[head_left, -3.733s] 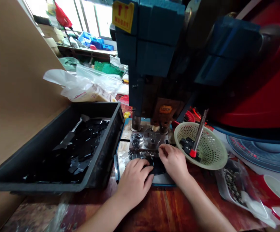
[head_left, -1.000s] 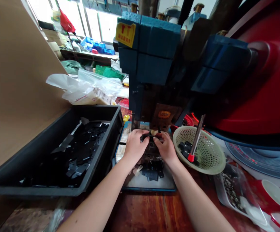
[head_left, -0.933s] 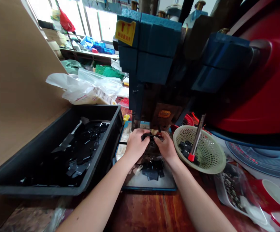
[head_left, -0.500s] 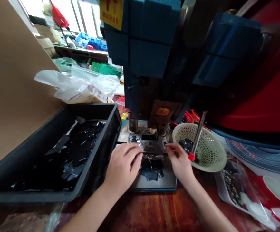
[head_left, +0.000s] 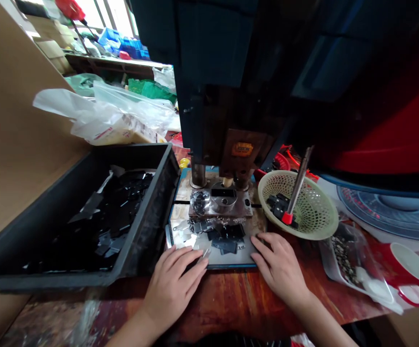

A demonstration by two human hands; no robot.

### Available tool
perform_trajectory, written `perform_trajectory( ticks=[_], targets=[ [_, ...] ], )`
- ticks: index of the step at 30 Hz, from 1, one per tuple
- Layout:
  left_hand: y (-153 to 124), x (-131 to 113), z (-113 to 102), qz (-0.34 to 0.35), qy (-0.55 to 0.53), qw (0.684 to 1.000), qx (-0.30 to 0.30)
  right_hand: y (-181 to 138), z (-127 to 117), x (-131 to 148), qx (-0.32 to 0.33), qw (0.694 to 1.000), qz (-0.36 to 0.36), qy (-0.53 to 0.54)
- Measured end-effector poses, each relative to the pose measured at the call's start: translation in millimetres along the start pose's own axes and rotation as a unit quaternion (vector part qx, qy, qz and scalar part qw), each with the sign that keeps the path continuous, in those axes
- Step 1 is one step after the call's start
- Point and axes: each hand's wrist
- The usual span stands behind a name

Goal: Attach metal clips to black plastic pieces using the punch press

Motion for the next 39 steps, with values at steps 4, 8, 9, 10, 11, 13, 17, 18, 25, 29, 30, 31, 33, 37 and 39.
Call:
perform_trajectory(
  ticks=[4, 8, 9, 10, 11, 13, 17, 18, 25, 29, 30, 31, 33, 37, 39],
  targets=[
    [2.9, 0.5, -0.8, -0.026, -0.063, 0.997, -0.028, -22.9, -1.3, -1.3, -0.033, 0.997, -0.052, 0.038],
    [13.5, 1.5, -0.5, -0.108, -0.106, 0.987, -0.061, -38.5, 0.9, 4.2, -0.057, 0.995, -0.051, 0.070],
    [17.4, 1.1, -0.6, -0.136, -0.117, 0.981, -0.070, -37.3, 1.4, 6.6, -0.057, 0.995, -0.041, 0.071],
    [21.9, 0.4, -0.7, -0.164, -0.129, 0.975, -0.076, -33.2, 1.8, 9.1, -0.059, 0.995, -0.030, 0.072],
    [26.9, -0.5, -0.7, -0.189, -0.141, 0.968, -0.081, -25.9, 2.3, 11.6, -0.065, 0.995, -0.016, 0.073],
    [38.7, -2.3, 0.2, -0.235, -0.162, 0.954, -0.089, -2.0, 4.1, 16.0, -0.082, 0.993, 0.018, 0.078],
    [65.7, -3.0, 6.6, -0.310, -0.188, 0.927, -0.094, 69.0, 15.3, 23.1, -0.124, 0.986, 0.080, 0.079],
    [72.0, -2.3, 8.5, -0.322, -0.193, 0.922, -0.094, 86.5, 20.1, 24.8, -0.131, 0.985, 0.085, 0.074],
    [94.2, 6.8, 16.7, -0.355, -0.220, 0.903, -0.101, 138.3, 51.6, 33.8, -0.142, 0.989, 0.044, 0.026],
    [96.5, 13.3, 23.1, -0.375, -0.230, 0.892, -0.099, 130.3, 48.2, 33.5, -0.129, 0.991, 0.001, 0.047],
    [97.6, 14.8, 25.4, -0.382, -0.234, 0.889, -0.098, 128.5, 45.9, 33.1, -0.126, 0.991, -0.011, 0.049],
    [99.1, 16.2, 27.6, -0.387, -0.237, 0.886, -0.099, 127.1, 43.7, 32.9, -0.122, 0.991, -0.023, 0.047],
    [103.6, 18.8, 31.8, -0.392, -0.238, 0.882, -0.105, 125.4, 40.3, 32.7, -0.114, 0.992, -0.038, 0.041],
    [114.3, 23.4, 37.0, -0.391, -0.233, 0.883, -0.116, 123.9, 39.6, 33.1, -0.099, 0.993, -0.044, 0.050],
    [117.9, 25.3, 38.3, -0.391, -0.230, 0.884, -0.115, 123.5, 41.2, 33.4, -0.100, 0.993, -0.027, 0.064]
  ],
)
Point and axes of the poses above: each hand's wrist, its own y-axis towards the middle knuckle, its own z-axis out of the palm, x = y × z, and after that the axes turned 14 degrees about -x, right-handed
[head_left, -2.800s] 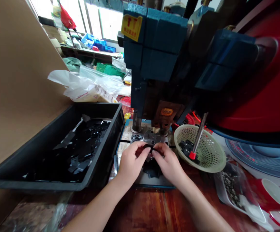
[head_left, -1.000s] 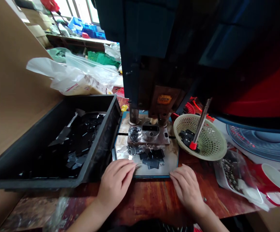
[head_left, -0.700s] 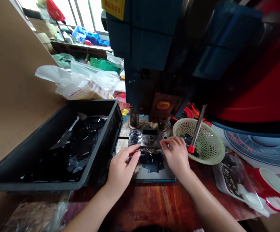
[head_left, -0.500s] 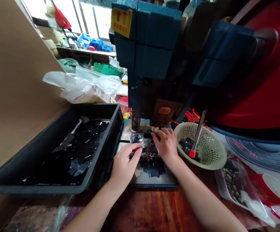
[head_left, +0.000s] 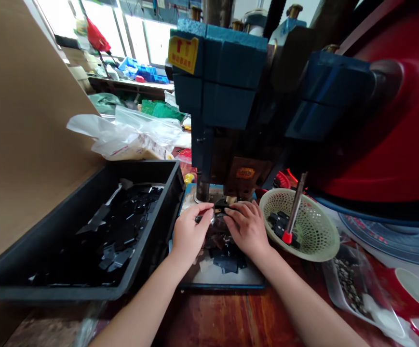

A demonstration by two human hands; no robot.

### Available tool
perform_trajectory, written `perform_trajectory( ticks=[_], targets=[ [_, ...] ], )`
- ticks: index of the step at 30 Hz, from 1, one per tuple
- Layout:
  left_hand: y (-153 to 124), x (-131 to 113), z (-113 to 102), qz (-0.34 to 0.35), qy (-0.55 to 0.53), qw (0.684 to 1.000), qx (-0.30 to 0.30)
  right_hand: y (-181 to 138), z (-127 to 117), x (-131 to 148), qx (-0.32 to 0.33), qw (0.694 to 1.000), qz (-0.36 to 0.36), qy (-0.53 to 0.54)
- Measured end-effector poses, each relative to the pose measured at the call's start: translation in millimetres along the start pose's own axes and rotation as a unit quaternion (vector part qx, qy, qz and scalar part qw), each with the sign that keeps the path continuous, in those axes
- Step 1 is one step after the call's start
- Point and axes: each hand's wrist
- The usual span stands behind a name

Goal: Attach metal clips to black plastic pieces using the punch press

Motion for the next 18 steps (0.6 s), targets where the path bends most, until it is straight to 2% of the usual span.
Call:
perform_trajectory(
  ticks=[3, 10, 15, 18],
  targets=[
    [2.5, 0.6, 1.3, 0.003, 0.005, 1.000, 0.001, -0.3, 1.4, 0.6, -0.008, 1.000, 0.019, 0.010],
    [3.3, 0.0, 3.6, 0.003, 0.015, 1.000, 0.010, -4.2, -1.8, 0.2, 0.002, 1.000, -0.008, -0.003],
    [9.4, -5.7, 14.7, 0.055, 0.055, 0.997, 0.014, -11.5, -0.2, -8.2, -0.029, 0.997, 0.043, 0.055],
    [11.9, -7.9, 21.7, 0.093, 0.092, 0.991, 0.024, -12.6, 0.9, -10.3, -0.033, 0.997, 0.045, 0.056]
  ],
)
Point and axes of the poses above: each hand's wrist, its own y-axis towards the middle knuckle, its own z-axis out of the palm, x = y × z, and after that the axes turned 14 degrees about -x, right-handed
